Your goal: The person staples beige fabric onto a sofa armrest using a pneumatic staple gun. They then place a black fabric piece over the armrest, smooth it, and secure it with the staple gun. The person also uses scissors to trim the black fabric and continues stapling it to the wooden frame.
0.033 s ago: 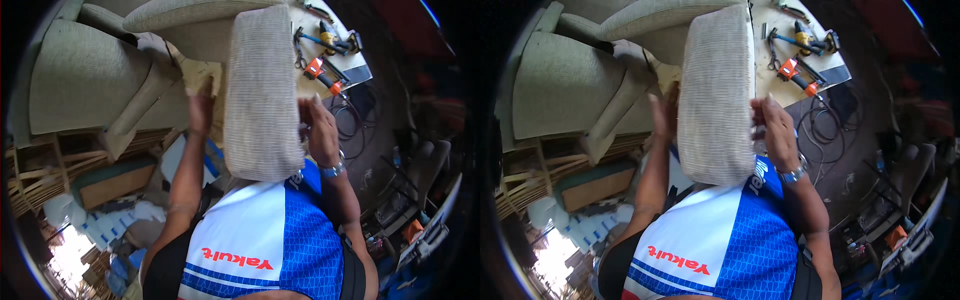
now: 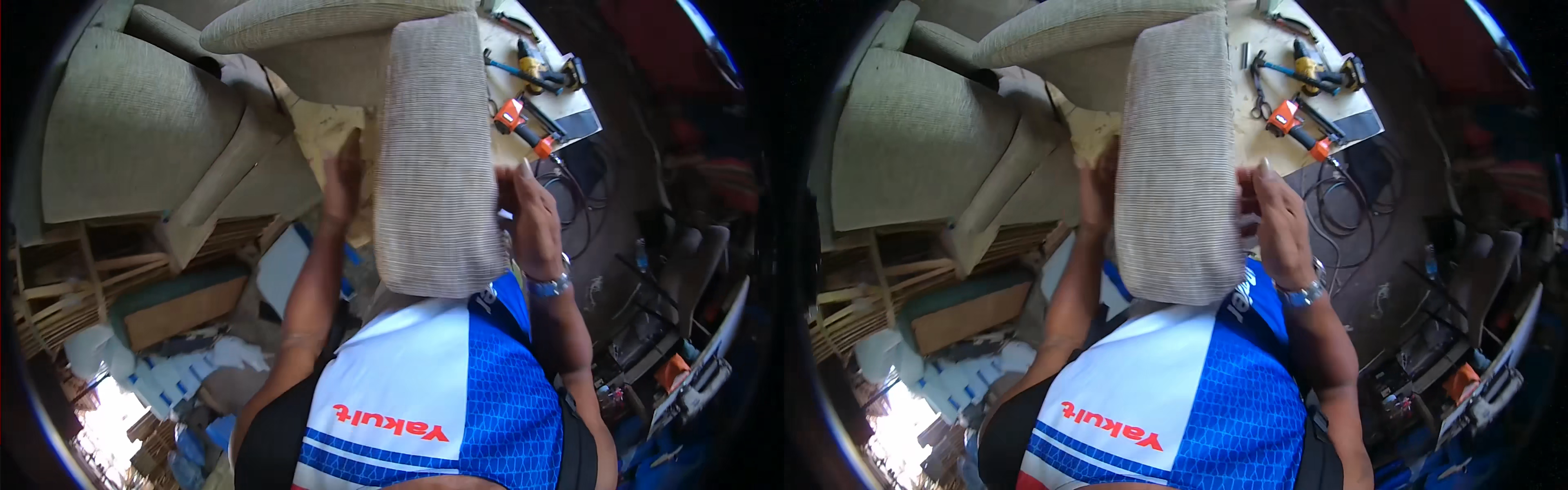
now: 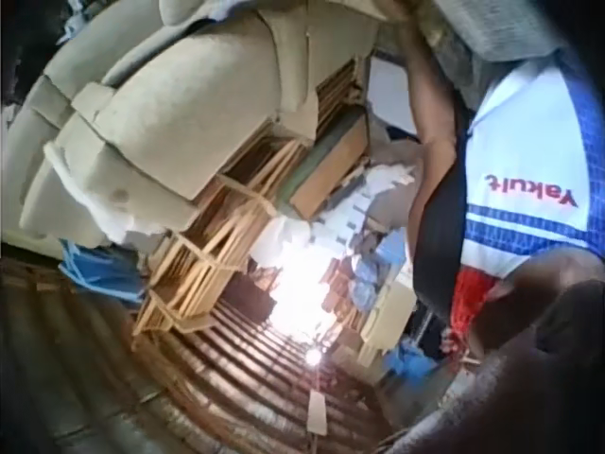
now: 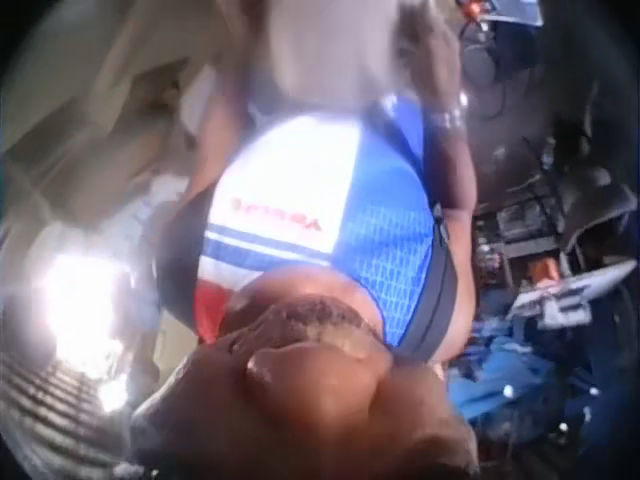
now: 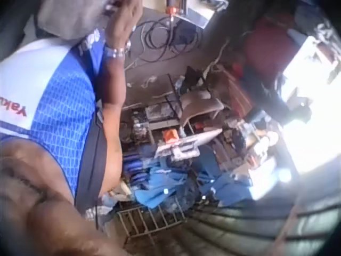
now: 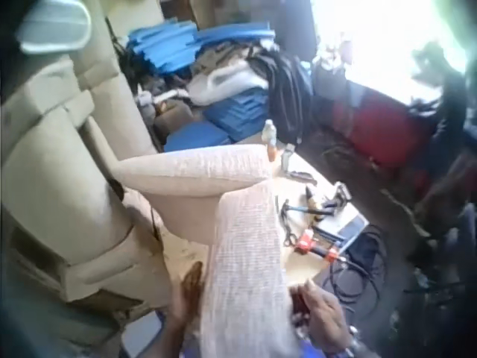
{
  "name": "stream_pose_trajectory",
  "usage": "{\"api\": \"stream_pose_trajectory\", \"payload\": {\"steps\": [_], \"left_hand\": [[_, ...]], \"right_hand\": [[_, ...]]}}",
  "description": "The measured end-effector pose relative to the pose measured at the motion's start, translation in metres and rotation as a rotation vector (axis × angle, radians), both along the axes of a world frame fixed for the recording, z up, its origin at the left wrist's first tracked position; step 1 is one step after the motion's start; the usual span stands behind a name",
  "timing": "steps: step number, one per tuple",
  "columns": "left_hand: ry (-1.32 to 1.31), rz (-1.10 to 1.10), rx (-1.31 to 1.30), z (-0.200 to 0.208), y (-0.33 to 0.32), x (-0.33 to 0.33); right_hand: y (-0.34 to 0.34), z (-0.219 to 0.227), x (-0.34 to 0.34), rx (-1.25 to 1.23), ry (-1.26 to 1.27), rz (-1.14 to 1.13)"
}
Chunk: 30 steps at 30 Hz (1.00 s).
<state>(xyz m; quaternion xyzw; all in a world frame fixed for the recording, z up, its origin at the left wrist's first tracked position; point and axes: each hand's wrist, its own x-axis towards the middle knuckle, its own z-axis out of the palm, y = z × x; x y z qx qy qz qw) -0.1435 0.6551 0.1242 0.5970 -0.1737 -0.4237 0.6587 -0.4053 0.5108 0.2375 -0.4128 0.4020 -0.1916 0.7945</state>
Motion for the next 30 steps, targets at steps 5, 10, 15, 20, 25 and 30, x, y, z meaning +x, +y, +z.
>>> {"api": "stream_pose_trajectory", "payload": {"steps": [5,10,15,20,25,30], "left_hand": [[-0.059,-0.292,-0.338,-0.006,-0.052,-0.035],[-0.147,-0.268,-0.351,0.058,-0.036,-0.061],[-0.503,-0.248,-0.495,0.064,-0.018,-0.070],[-0.820,-0.234,-0.517,0.079,-0.016,-0.068],[-1.014,-0.426,-0.310,0.095,-0.007,-0.070],[-1.431,-0.938,-0.158,0.131,0.001,-0.076]], "right_hand": [[0.017,0.025,-0.010,-0.361,0.342,0.006],[0.029,0.027,-0.001,-0.707,0.602,0.016],[0.017,0.037,0.023,-0.681,0.706,0.078],[0.013,0.025,0.020,-0.457,0.518,0.045],[0.024,-0.001,0.015,-0.365,0.140,-0.186],[0.022,-0.015,-0.005,-0.841,0.289,-0.041]]}}
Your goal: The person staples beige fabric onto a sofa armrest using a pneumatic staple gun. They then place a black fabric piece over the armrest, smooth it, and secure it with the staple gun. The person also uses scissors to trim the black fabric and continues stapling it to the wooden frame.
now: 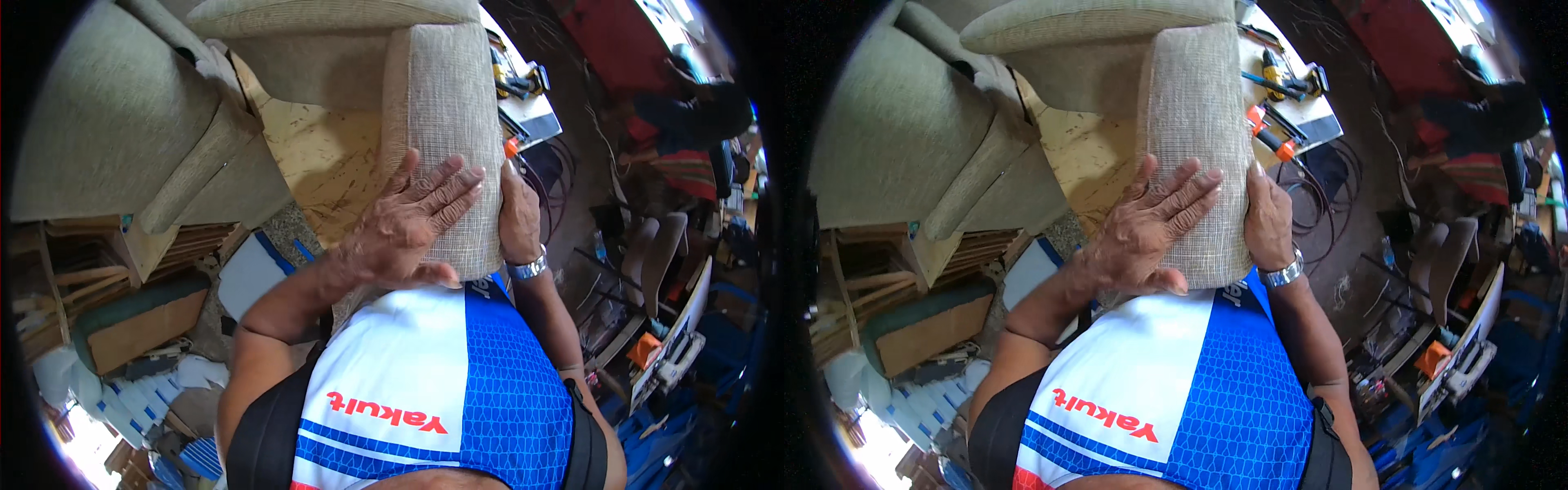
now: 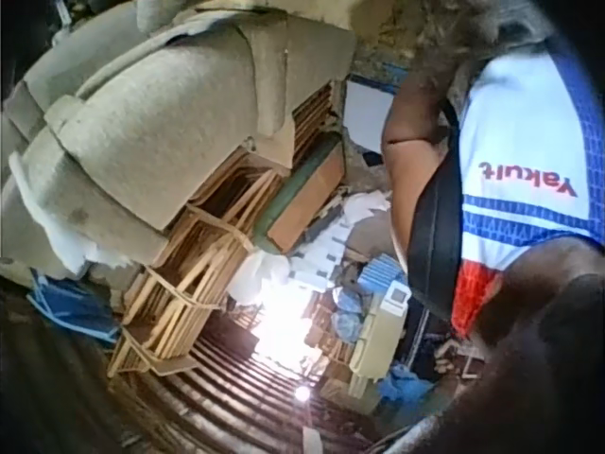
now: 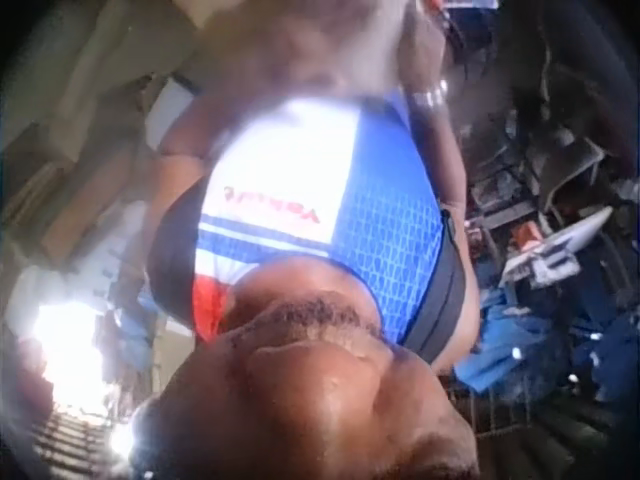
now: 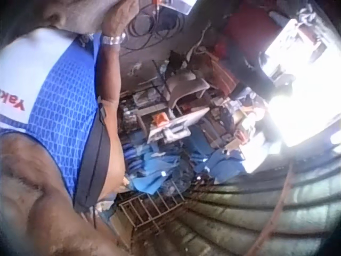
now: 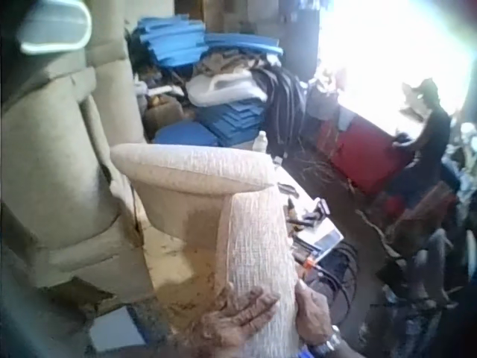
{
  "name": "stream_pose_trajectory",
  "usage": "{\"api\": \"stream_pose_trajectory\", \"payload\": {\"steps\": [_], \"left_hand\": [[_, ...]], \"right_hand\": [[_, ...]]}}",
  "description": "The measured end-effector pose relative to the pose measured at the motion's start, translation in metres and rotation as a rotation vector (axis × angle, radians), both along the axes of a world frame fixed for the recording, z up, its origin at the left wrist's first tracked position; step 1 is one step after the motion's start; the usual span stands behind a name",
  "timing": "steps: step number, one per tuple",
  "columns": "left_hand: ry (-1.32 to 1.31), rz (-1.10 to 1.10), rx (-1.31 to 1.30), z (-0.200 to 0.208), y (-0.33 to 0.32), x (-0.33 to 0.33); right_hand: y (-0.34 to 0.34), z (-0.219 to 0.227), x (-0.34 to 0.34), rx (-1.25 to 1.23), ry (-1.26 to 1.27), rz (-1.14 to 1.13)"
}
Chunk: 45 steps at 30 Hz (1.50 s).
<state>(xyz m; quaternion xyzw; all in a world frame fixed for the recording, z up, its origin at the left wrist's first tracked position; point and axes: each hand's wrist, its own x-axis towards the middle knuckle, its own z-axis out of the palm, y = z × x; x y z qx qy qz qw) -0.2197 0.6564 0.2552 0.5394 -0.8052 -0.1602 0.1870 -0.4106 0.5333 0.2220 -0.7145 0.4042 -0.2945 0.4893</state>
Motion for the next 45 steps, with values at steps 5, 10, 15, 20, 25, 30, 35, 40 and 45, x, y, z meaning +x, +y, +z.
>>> {"api": "stream_pose_trajectory", "payload": {"steps": [5,10,15,20,25,30,35,40,45], "left_hand": [[-0.033,0.218,-0.192,-0.023,-0.100,0.080],[-0.186,0.403,-0.131,-0.015,-0.149,0.085],[-0.039,0.003,0.006,0.012,-0.028,-0.032],[0.730,-0.198,0.318,0.027,-0.013,0.009],[0.072,0.383,-0.299,-0.023,-0.125,0.080],[-0.203,0.387,-0.302,-0.020,-0.151,0.058],[-0.313,0.677,-0.069,0.001,-0.091,-0.005],[-0.424,0.730,0.100,0.022,-0.064,-0.065],[-0.437,0.881,0.256,0.028,-0.033,-0.094]], "right_hand": [[0.002,0.004,0.000,0.339,-0.143,-0.025],[-0.003,-0.011,-0.001,0.350,-0.122,0.025],[0.012,-0.011,0.005,0.127,-0.292,-0.025],[0.007,0.001,-0.007,0.214,-0.015,0.075],[0.021,0.000,0.011,0.290,-0.040,-0.037],[0.017,-0.006,0.016,0.367,-0.290,-0.105],[0.031,-0.030,0.021,0.320,-0.335,-0.094],[0.032,-0.020,0.017,0.401,-0.478,-0.005],[0.022,-0.033,0.009,0.494,-0.489,0.236]]}}
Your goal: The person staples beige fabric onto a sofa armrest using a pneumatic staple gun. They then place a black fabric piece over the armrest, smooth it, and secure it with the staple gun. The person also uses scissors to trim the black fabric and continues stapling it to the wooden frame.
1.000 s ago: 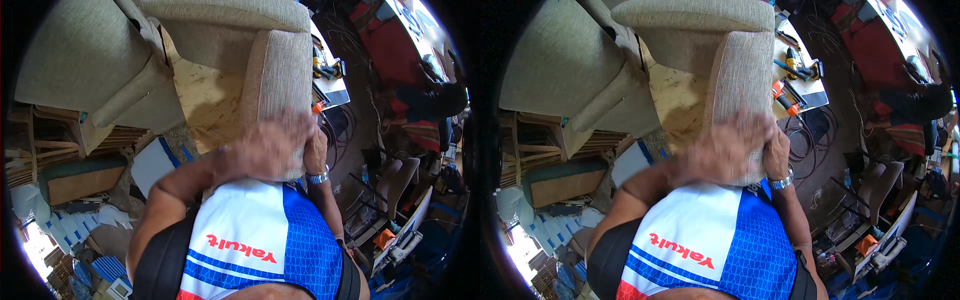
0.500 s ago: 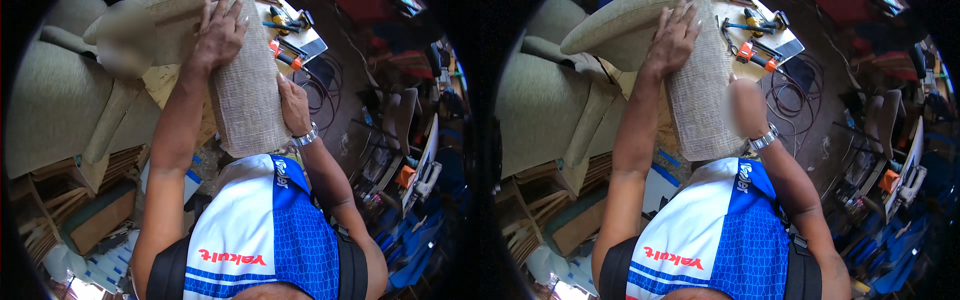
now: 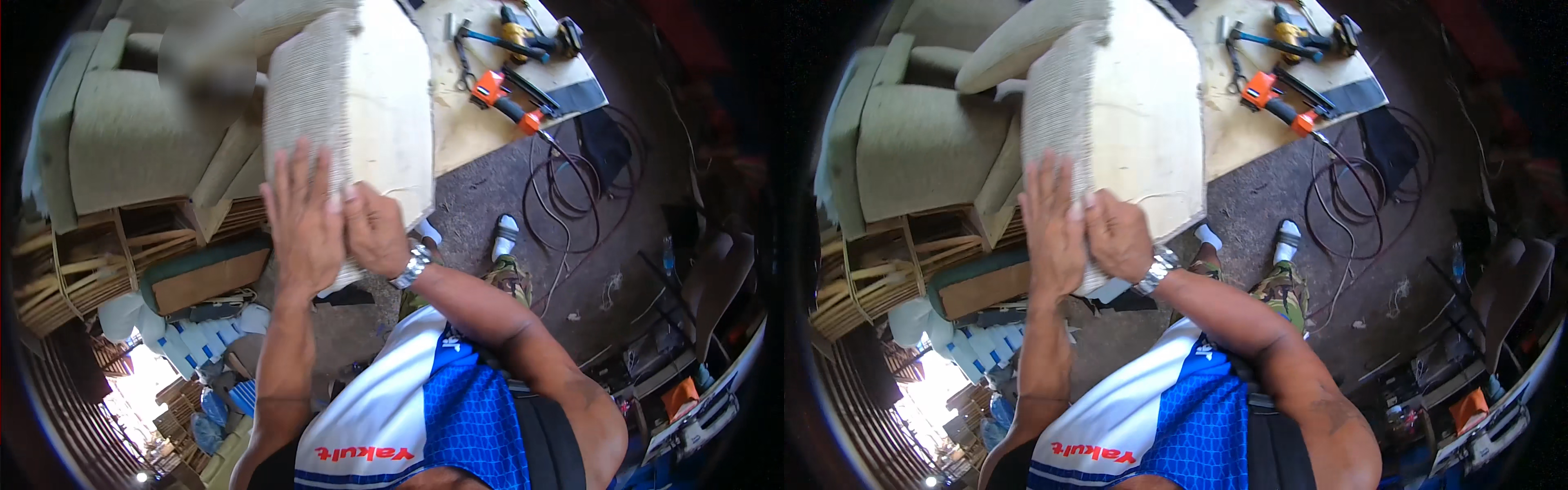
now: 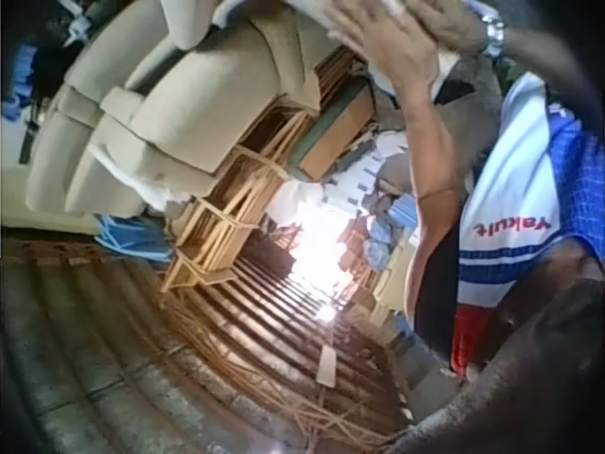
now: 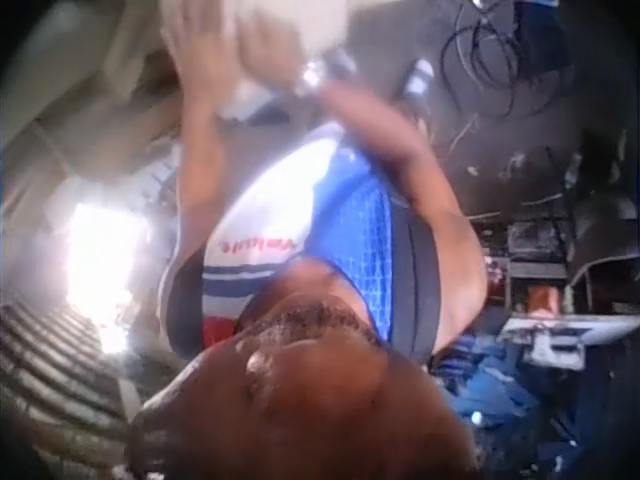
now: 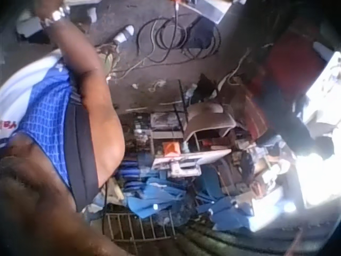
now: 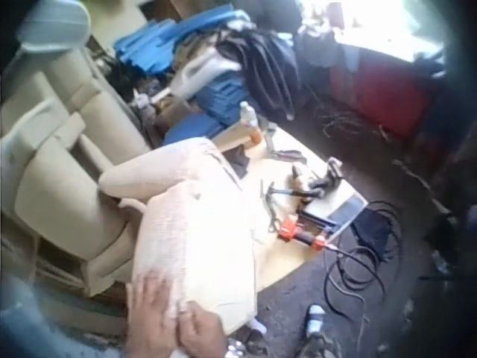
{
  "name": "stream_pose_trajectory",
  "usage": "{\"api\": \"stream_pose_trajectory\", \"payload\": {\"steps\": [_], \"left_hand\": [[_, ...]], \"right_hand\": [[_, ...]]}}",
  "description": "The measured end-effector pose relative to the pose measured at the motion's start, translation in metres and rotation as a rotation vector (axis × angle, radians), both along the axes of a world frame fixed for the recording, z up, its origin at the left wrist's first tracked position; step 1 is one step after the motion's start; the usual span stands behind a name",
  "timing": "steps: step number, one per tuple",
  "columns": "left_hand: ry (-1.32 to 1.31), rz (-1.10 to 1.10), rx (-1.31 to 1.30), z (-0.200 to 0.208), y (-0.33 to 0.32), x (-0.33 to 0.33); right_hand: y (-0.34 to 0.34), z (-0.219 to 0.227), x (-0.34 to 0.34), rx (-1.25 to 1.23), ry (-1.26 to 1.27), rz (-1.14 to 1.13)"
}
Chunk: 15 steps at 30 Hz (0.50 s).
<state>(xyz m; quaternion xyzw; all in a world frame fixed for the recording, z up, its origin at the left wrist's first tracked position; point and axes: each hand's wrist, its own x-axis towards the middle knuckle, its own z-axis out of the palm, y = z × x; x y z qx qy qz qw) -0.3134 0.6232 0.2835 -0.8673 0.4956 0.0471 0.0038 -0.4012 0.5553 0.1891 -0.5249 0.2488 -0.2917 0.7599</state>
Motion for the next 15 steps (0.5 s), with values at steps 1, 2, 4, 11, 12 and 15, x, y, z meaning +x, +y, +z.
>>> {"api": "stream_pose_trajectory", "payload": {"steps": [1,2,4,11,12,15], "left_hand": [[-0.014,0.032,0.002,-0.004,0.001,-0.003],[0.023,0.016,-0.004,-0.009,-0.007,-0.009],[0.030,-0.003,0.021,0.002,-0.023,-0.008],[0.108,-0.047,-0.012,0.005,-0.024,-0.005],[0.109,-0.039,-0.009,0.005,-0.022,-0.006],[0.101,-0.041,-0.022,0.003,-0.024,-0.007]], "right_hand": [[-0.010,-0.003,-0.005,-0.023,-0.012,0.106],[-0.019,-0.009,-0.007,-0.044,-0.026,0.213],[-0.049,-0.088,-0.002,-0.238,-0.073,-0.168],[-0.259,-0.311,-0.053,-0.901,1.207,-0.108],[-0.265,-0.303,-0.049,-0.865,1.282,0.082],[-0.283,-0.331,-0.049,-0.920,1.328,0.268]]}}
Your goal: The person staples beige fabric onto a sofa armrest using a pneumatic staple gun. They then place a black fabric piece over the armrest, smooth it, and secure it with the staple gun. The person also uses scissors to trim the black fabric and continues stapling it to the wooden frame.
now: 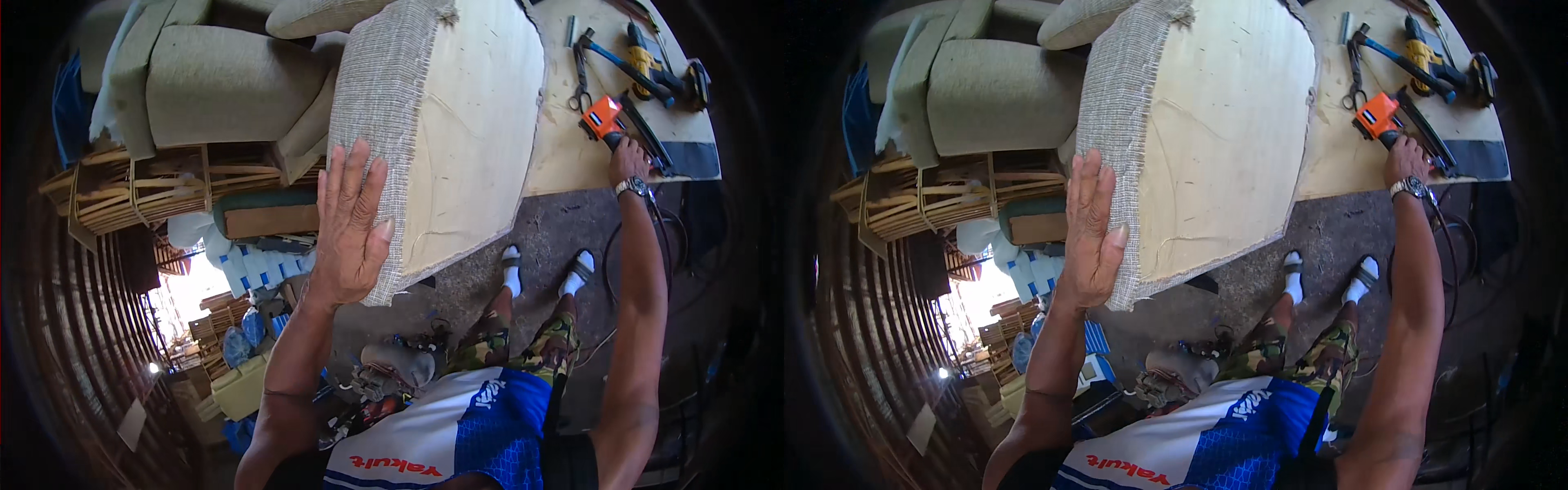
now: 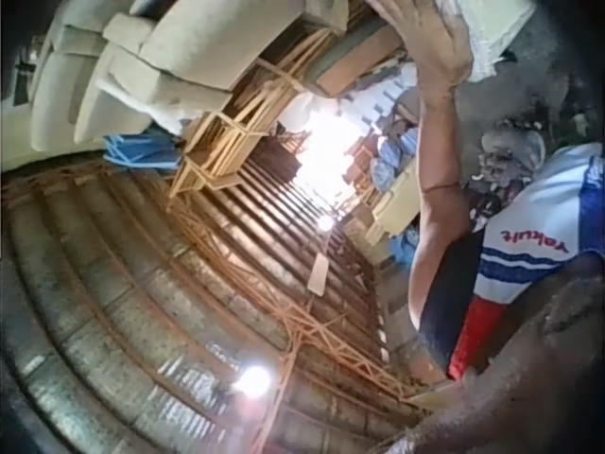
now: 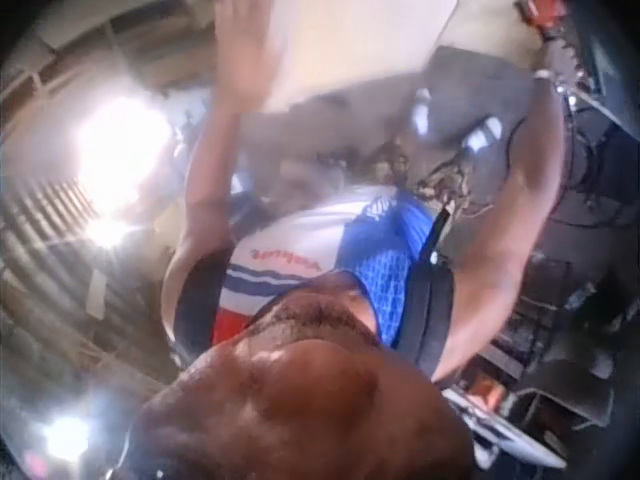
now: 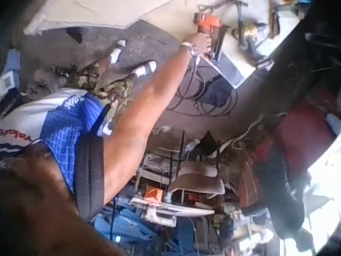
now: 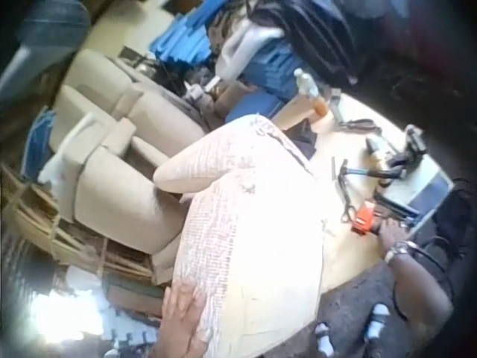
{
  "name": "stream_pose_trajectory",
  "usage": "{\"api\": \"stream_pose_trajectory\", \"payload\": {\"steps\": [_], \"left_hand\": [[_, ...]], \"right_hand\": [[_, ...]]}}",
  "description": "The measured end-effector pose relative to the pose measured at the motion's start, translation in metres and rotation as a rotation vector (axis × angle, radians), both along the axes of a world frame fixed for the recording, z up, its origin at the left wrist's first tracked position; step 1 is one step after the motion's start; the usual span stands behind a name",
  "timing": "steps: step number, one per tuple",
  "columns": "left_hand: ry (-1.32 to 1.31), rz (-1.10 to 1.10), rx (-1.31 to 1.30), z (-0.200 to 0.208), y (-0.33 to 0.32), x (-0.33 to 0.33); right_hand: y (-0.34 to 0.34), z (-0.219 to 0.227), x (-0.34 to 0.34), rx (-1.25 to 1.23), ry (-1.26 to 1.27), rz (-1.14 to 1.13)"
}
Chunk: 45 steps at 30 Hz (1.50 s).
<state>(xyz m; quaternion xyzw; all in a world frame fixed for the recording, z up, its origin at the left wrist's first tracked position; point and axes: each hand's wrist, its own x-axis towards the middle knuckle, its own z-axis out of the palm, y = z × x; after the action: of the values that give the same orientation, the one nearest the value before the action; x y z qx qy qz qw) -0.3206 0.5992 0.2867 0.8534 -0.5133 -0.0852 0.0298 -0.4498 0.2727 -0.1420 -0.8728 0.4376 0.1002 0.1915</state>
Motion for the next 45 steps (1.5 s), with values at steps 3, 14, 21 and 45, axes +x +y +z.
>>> {"api": "stream_pose_trajectory", "payload": {"steps": [3,14,21,45], "left_hand": [[0.016,0.016,-0.034,-0.003,-0.003,0.001],[-0.020,0.031,0.030,0.004,0.006,-0.003],[-0.025,-0.007,0.017,0.003,0.003,0.002],[-0.022,-0.003,0.086,0.010,0.002,0.003]], "right_hand": [[-0.009,0.009,0.003,0.071,-0.002,-0.019],[0.117,0.202,-0.068,1.102,-1.064,-0.155],[0.163,0.256,-0.043,1.299,-1.071,-0.065],[0.194,0.265,-0.063,0.926,-1.177,0.282]]}}
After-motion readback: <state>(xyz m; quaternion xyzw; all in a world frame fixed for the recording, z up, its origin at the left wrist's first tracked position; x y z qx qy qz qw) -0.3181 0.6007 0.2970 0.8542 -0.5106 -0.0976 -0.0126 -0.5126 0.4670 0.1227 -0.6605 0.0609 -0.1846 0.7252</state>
